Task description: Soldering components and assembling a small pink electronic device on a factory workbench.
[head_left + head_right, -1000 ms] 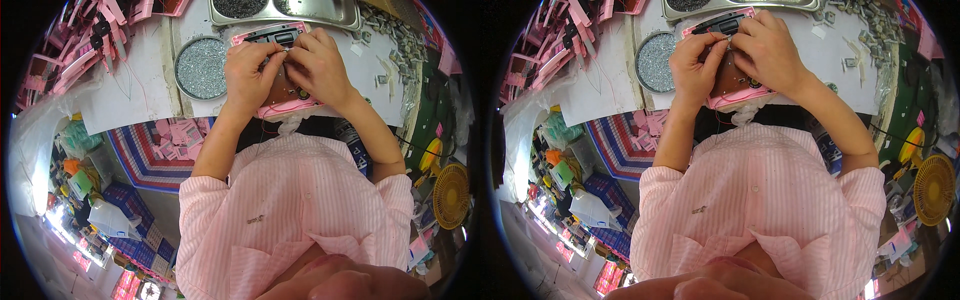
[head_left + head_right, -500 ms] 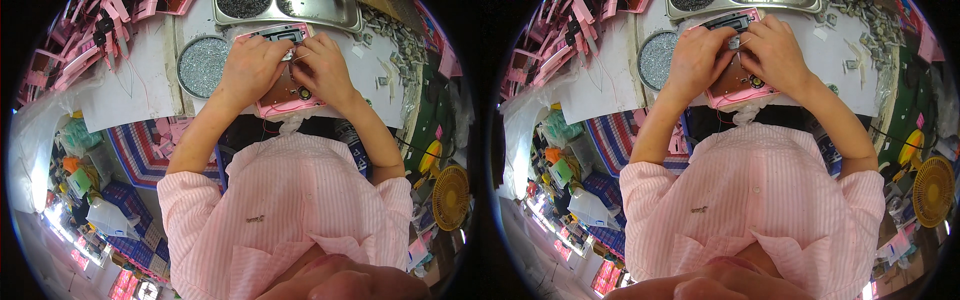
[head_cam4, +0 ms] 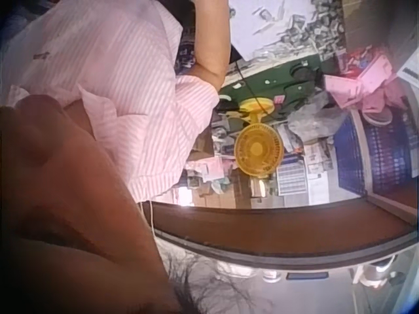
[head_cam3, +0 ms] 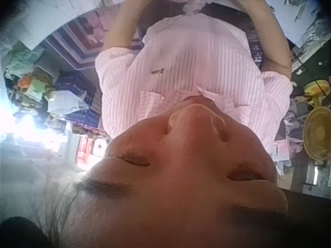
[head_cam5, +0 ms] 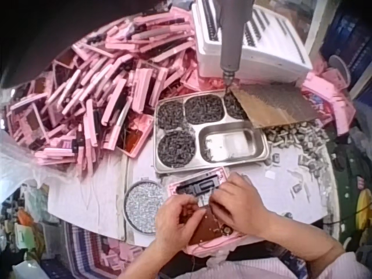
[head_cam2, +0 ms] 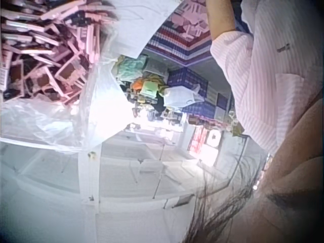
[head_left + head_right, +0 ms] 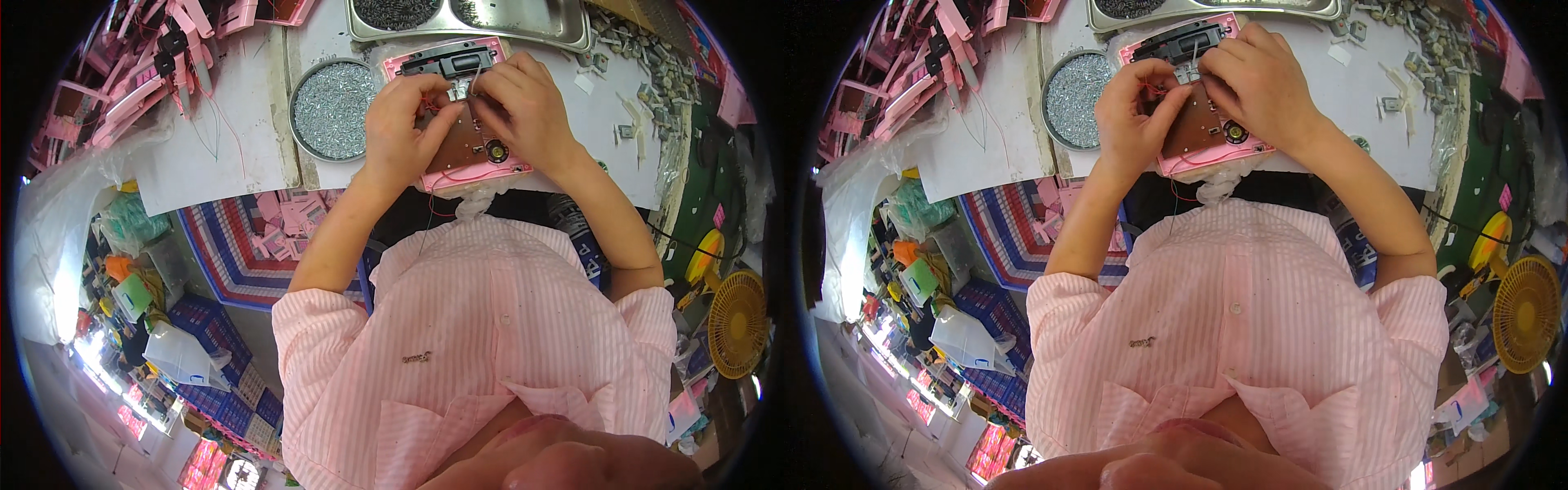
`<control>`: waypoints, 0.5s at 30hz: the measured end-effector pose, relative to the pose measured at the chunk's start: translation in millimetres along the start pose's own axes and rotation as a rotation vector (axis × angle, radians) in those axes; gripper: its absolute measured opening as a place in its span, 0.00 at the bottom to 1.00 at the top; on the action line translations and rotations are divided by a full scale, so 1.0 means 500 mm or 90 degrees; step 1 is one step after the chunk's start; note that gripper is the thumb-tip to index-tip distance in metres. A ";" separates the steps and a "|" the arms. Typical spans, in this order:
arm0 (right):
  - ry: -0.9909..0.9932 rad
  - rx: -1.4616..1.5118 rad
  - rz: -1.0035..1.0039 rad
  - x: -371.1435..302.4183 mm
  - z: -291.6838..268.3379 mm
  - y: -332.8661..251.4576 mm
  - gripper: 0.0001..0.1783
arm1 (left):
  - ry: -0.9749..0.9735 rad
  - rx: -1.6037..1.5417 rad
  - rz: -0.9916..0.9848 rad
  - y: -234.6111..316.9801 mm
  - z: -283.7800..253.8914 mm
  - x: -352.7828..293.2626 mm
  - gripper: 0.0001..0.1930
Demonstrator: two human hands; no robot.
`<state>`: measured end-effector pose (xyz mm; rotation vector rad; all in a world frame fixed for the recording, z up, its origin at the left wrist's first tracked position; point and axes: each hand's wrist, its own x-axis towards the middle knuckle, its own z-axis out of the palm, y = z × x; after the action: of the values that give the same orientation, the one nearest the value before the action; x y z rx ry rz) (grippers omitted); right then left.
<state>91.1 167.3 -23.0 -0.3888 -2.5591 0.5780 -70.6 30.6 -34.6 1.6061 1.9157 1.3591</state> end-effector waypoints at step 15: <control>0.089 0.154 -0.071 0.028 -0.029 -0.003 0.10 | -0.008 0.066 0.080 0.010 0.003 0.020 0.09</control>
<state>86.3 175.9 -5.5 -0.1935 -2.3266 0.7798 -69.6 40.0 -28.0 1.8064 1.9368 1.3128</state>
